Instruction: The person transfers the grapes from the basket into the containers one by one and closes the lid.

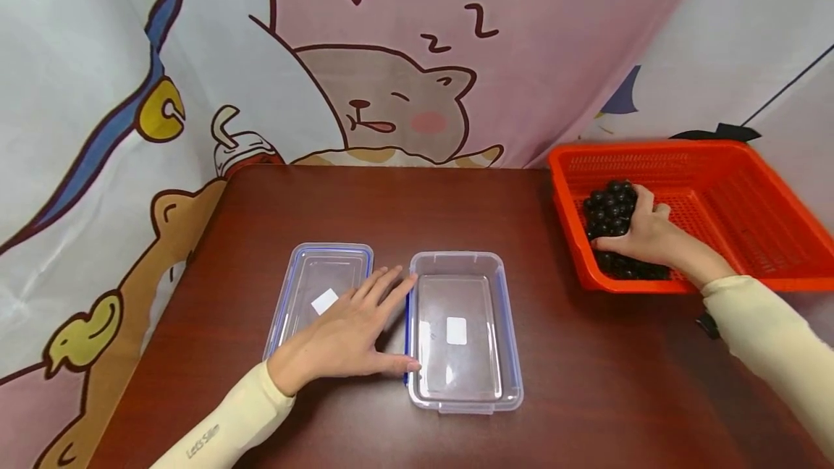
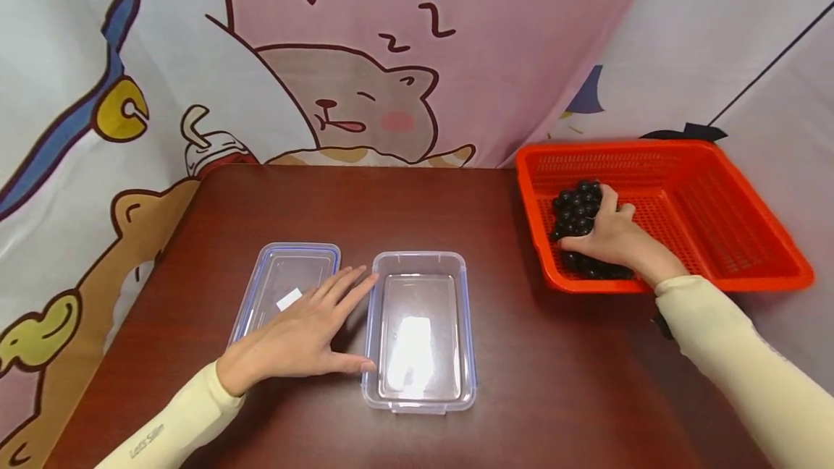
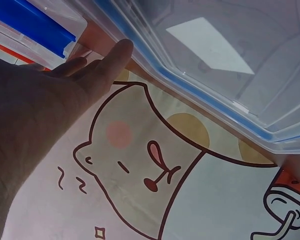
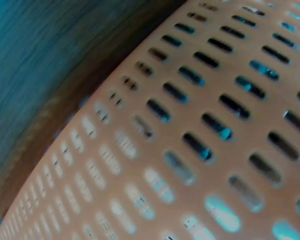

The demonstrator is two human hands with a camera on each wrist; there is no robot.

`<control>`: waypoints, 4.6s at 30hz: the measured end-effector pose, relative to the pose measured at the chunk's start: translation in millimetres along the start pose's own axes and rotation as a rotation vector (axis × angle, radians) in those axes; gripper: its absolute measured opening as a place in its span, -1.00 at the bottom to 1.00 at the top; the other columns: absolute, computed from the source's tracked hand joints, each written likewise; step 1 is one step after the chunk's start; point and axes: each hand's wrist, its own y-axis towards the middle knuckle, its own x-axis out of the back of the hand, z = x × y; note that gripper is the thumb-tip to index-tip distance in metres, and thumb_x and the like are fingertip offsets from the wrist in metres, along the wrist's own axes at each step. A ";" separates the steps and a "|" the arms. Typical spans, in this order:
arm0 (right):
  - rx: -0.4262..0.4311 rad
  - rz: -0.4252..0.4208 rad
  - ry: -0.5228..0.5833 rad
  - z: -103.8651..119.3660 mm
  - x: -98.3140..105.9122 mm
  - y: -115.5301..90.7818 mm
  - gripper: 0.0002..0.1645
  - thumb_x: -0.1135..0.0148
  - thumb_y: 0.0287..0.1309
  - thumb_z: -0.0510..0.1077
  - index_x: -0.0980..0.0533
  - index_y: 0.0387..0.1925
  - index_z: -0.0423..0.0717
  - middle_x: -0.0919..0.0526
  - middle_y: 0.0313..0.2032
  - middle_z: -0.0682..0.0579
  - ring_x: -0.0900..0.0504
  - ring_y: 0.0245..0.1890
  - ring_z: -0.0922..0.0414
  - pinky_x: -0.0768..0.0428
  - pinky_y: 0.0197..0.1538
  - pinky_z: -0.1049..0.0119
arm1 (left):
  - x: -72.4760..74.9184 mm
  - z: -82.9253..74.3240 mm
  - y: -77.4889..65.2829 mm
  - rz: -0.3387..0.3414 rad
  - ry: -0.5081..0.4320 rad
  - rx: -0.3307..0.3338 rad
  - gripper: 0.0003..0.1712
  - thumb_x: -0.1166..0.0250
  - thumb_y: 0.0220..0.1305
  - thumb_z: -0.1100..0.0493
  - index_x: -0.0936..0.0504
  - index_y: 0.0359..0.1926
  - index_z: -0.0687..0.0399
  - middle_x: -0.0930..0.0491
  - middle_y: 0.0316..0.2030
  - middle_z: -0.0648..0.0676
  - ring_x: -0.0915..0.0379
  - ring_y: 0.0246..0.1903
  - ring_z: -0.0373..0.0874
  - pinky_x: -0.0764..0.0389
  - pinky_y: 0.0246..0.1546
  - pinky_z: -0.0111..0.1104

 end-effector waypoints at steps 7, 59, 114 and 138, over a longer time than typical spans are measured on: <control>0.011 0.033 0.009 0.2 2.5 0.0 0.49 -0.51 0.28 0.23 0.33 0.61 -0.41 0.02 0.20 -0.77 -0.64 -0.34 -0.33 -0.65 -0.18 -0.28 | 0.3 -0.3 -2.0 0.013 -0.003 0.006 0.37 -0.28 0.29 -0.66 -0.03 0.77 0.05 -0.17 0.63 0.33 -0.10 0.59 0.36 -0.43 0.34 0.29; 0.047 -0.287 0.300 80.9 40.6 -80.7 0.13 -0.33 0.45 0.17 0.13 0.66 -0.12 -0.31 0.37 -0.53 -0.39 0.23 -0.45 -0.48 0.13 -0.46 | -3.6 -0.9 1.9 0.013 -0.006 0.015 0.37 -0.28 0.28 -0.67 -0.01 0.78 0.02 -0.26 0.58 0.32 -0.19 0.55 0.35 -0.39 0.35 0.34; 0.106 -0.292 0.249 241.7 -180.0 -136.3 0.21 -0.57 0.08 0.12 -0.10 0.55 -0.22 -0.34 0.24 -0.35 -0.62 -0.42 -0.09 -0.67 -0.37 0.03 | -1.6 -6.8 4.6 0.013 0.063 0.015 0.39 -0.25 0.27 -0.69 -0.04 0.77 0.09 -0.36 0.49 0.41 -0.29 0.47 0.46 -0.46 0.26 0.39; 0.277 -0.311 0.083 216.4 -140.1 -161.0 0.04 -0.45 0.35 0.34 -0.34 0.54 -0.23 -0.57 0.20 -0.17 -0.64 -0.02 -0.04 -0.71 -0.02 -0.09 | -0.8 -8.8 1.7 -0.002 0.083 -0.006 0.39 -0.27 0.28 -0.67 -0.06 0.75 0.16 -0.50 0.36 0.31 -0.40 0.39 0.29 -0.52 0.21 0.34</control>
